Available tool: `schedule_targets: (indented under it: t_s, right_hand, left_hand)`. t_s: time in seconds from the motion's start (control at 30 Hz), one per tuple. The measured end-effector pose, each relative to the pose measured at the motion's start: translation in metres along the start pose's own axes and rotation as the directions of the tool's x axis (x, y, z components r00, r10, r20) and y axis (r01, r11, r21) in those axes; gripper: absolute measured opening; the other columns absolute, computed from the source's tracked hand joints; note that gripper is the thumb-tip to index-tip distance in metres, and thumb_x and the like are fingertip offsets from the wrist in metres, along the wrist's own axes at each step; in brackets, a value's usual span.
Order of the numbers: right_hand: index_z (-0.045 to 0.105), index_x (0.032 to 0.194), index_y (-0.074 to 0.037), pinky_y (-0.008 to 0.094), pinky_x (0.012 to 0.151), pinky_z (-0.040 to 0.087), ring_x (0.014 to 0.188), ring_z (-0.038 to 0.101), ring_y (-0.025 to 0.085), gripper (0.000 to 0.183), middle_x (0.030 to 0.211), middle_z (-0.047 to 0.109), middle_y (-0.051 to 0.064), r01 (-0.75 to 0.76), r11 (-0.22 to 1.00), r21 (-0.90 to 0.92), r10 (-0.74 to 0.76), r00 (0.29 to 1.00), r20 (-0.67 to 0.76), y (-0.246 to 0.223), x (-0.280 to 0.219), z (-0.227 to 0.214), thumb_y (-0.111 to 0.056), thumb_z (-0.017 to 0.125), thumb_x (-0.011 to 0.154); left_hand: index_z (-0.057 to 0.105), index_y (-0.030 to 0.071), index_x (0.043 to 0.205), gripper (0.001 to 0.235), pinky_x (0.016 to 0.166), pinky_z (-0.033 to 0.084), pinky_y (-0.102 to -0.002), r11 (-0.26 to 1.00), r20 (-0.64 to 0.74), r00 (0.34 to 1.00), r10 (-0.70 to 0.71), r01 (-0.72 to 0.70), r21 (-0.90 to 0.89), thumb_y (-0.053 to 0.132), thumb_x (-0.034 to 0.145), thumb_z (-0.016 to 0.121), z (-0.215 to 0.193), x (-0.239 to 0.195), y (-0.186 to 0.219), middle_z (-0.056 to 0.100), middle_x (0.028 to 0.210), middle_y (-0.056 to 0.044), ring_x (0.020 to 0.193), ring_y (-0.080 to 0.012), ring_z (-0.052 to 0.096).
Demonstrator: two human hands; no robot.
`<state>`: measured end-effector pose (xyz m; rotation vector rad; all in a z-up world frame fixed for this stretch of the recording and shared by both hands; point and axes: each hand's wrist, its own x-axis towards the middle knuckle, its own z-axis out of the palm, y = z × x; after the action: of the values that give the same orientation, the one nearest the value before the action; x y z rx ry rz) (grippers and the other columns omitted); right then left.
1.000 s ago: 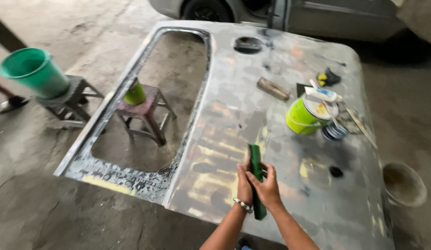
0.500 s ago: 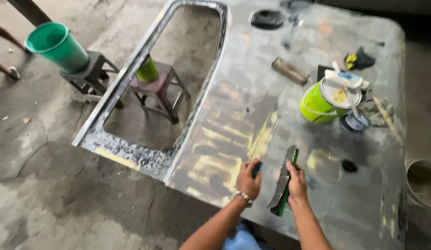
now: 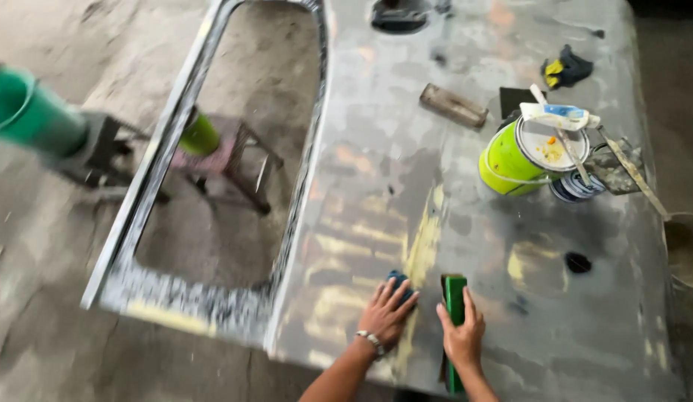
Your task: The person sands a car door with a green sanding block, focusing on the edges and the flat surface. They occasionally wipe the surface with a blue cloth and dip the sanding block into a bucket of water to clean it.
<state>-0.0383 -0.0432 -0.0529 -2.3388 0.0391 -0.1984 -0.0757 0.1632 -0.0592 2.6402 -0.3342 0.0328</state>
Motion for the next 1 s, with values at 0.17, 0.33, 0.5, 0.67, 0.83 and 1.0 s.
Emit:
schedule_targets:
  t_s: [0.17,0.33,0.5,0.67,0.83,1.0]
  right_hand:
    - [0.054,0.148,-0.008,0.047,0.094,0.048,0.107,0.061,0.038,0.076,0.119,0.066,0.021,-0.07,0.997,-0.017,0.07,0.997,-0.038,-0.022,0.016,0.041,-0.03,0.082,0.08]
    - [0.048,0.149,-0.007,0.038,0.099,0.046,0.116,0.059,0.025,0.068,0.132,0.062,0.012,-0.281,0.854,0.438,0.309,0.951,0.009,-0.055,0.078,0.081,-0.029,0.073,0.09]
    - [0.04,0.152,-0.011,0.035,0.098,0.044,0.113,0.057,0.021,0.068,0.129,0.06,0.009,-0.494,0.692,0.526,0.551,0.833,0.057,-0.058,0.121,0.1,-0.027,0.069,0.093]
    - [0.045,0.151,-0.008,0.034,0.103,0.044,0.113,0.058,0.018,0.059,0.127,0.06,0.007,-0.318,0.645,0.694,0.413,0.91,0.033,-0.042,0.116,0.097,-0.022,0.064,0.097]
    - [0.044,0.149,-0.006,0.032,0.106,0.04,0.118,0.055,0.014,0.056,0.131,0.059,0.003,-0.295,0.632,0.716,0.383,0.923,0.042,-0.036,0.11,0.094,-0.022,0.062,0.099]
    - [0.044,0.15,-0.007,0.033,0.103,0.043,0.114,0.057,0.016,0.058,0.123,0.061,0.006,-0.308,0.579,0.755,0.396,0.916,0.07,-0.02,0.112,0.101,-0.022,0.063,0.097]
  left_hand:
    - [0.042,0.022,0.158,0.066,0.124,0.018,-0.055,0.981,0.049,0.986,0.157,-0.162,0.111,0.027,0.093,0.051,0.032,0.133,-0.049,0.032,0.168,-0.012,0.155,-0.038,0.024]
    - [0.04,0.024,0.156,0.062,0.123,0.016,-0.056,0.995,-0.026,0.996,0.09,-0.089,0.047,0.033,0.095,0.049,0.045,0.263,-0.079,0.031,0.166,-0.009,0.154,-0.0367,0.023]
    - [0.041,0.027,0.157,0.059,0.126,0.017,-0.055,0.997,-0.173,0.983,0.064,-0.056,0.048,0.029,0.098,0.046,0.036,0.34,-0.112,0.031,0.168,-0.006,0.156,-0.0352,0.023]
    - [0.049,0.019,0.151,0.052,0.126,0.022,-0.055,0.999,-0.261,0.965,0.006,0.003,0.033,0.023,0.1,0.048,0.019,0.327,-0.203,0.038,0.164,-0.009,0.155,-0.0331,0.029]
    - [0.055,0.012,0.146,0.042,0.109,0.049,-0.044,0.831,-0.222,0.801,-0.556,0.533,-0.161,0.013,0.107,0.038,-0.138,0.218,-0.285,0.055,0.149,-0.014,0.132,-0.0297,0.055]
    - [0.064,0.008,0.134,0.036,0.098,0.055,-0.045,0.845,-0.555,0.637,-0.535,0.406,-0.349,0.017,0.102,0.05,-0.144,0.184,-0.266,0.064,0.136,-0.016,0.119,-0.0323,0.064]
